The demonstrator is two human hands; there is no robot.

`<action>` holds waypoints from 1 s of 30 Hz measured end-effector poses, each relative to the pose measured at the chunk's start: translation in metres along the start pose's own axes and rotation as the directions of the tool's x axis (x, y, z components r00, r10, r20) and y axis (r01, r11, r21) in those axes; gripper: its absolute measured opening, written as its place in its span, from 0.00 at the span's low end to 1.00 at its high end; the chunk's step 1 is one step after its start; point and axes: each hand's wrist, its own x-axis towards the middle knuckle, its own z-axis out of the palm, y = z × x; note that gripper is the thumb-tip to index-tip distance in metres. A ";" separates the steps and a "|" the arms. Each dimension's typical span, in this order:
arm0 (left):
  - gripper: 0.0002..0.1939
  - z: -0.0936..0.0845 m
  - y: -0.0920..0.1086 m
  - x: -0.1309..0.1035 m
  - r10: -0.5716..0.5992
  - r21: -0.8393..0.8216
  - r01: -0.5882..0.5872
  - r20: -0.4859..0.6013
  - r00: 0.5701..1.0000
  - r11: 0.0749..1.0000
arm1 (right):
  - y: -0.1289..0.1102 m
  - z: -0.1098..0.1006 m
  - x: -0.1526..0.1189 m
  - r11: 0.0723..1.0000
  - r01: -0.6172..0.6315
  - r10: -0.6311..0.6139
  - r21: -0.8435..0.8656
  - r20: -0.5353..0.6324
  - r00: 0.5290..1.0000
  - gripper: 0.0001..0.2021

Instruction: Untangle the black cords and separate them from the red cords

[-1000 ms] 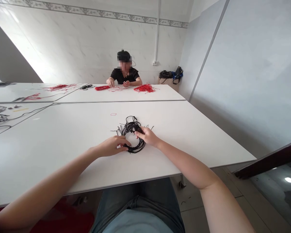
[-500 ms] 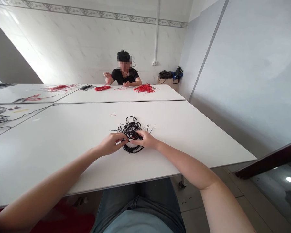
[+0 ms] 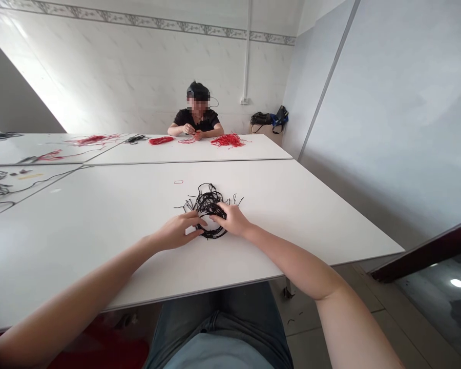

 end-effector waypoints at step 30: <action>0.08 0.008 -0.006 0.005 -0.177 -0.224 0.136 -0.176 0.968 0.965 | 0.003 0.005 0.000 0.994 -0.025 0.007 0.104 0.171 0.985 0.15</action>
